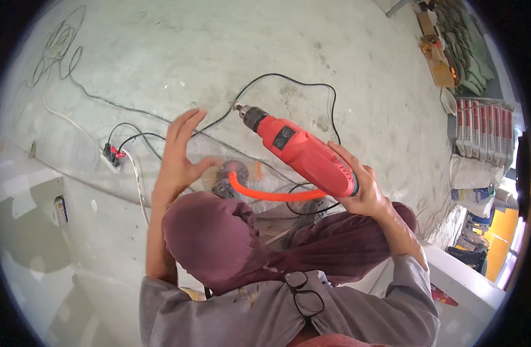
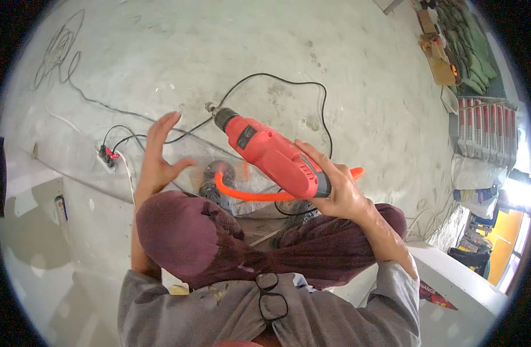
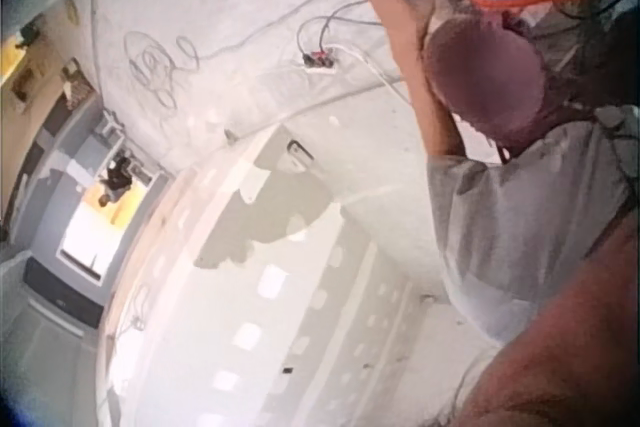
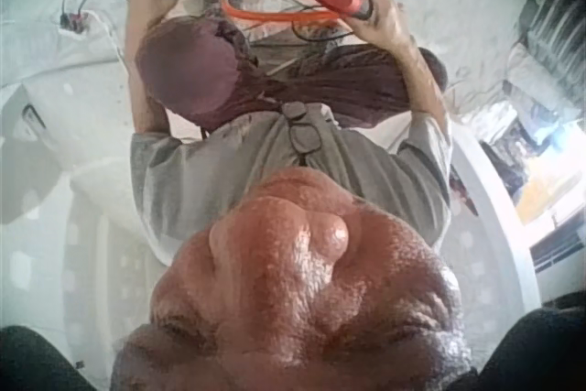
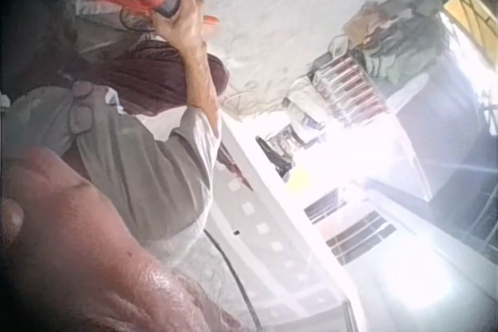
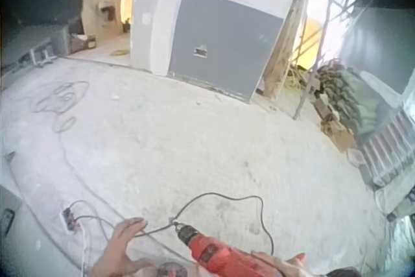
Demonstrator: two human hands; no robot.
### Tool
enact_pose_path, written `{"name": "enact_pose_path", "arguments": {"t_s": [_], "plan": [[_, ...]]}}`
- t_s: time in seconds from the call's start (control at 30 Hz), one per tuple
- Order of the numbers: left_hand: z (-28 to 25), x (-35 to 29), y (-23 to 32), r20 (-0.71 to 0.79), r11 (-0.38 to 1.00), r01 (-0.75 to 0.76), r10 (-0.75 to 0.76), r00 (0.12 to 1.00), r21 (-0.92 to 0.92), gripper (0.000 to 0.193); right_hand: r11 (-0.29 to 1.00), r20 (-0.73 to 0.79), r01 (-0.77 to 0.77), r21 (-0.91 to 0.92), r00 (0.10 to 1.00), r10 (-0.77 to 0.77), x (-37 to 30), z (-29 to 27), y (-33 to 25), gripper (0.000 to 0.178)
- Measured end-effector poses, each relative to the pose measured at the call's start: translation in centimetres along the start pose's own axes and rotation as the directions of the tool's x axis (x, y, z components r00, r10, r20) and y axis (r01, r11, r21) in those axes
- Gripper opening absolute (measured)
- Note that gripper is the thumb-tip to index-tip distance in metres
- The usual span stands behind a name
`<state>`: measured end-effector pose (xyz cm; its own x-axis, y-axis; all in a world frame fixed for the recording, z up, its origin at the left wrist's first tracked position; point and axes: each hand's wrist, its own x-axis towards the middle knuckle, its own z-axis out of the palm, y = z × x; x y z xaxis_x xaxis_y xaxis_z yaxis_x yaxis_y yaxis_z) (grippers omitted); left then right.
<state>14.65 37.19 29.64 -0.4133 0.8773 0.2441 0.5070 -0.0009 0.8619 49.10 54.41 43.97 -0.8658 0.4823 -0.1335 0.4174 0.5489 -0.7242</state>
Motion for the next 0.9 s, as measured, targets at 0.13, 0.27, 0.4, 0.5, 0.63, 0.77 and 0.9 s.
{"name": "enact_pose_path", "arguments": {"t_s": [0.13, 0.27, 0.4, 0.5, 0.63, 0.77, 0.9], "plan": [[-2.8, 5.2, 7.1, 0.123, 0.943, -0.329, 0.332, 0.935, -0.05, 0.095, 0.997, -0.018, 0.064, -0.053, 0.998, -0.065, -0.1, -0.1, -0.1, 0.086], [-0.2, 7.1, 9.7, 0.21, 0.798, -0.566, 0.602, 0.771, -0.207, 0.08, 0.994, -0.03, 0.104, -0.029, 0.994, -0.105, 0.0, -0.2, -0.3, 0.088], [2.4, 7.0, 8.4, 0.225, 0.764, -0.605, 0.645, 0.731, -0.223, 0.075, 0.995, -0.065, 0.092, 0.031, 0.994, -0.09, 0.1, 0.3, -0.5, 0.087], [4.3, 6.9, 7.5, 0.145, 0.773, -0.571, 0.621, 0.77, -0.277, 0.076, 0.996, -0.079, 0.038, 0.075, 0.996, -0.032, -0.1, 0.1, -0.4, 0.087], [6.5, 6.7, 8.0, 0.123, 0.838, -0.444, 0.5, 0.857, -0.316, 0.076, 0.996, -0.147, 0.016, 0.086, 0.989, -0.003, -0.6, 0.5, 0.5, 0.086], [8.2, 6.4, 6.4, 0.094, 0.823, -0.44, 0.501, 0.86, -0.359, 0.07, 0.994, -0.128, -0.019, 0.11, 0.991, 0.033, -0.8, 0.8, 0.5, 0.085], [8.9, 5.8, 5.8, 0.064, 0.804, -0.491, 0.54, 0.839, -0.334, 0.069, 0.987, -0.094, -0.053, 0.155, 0.993, 0.068, -1.1, 0.7, 0.8, 0.084]]}}
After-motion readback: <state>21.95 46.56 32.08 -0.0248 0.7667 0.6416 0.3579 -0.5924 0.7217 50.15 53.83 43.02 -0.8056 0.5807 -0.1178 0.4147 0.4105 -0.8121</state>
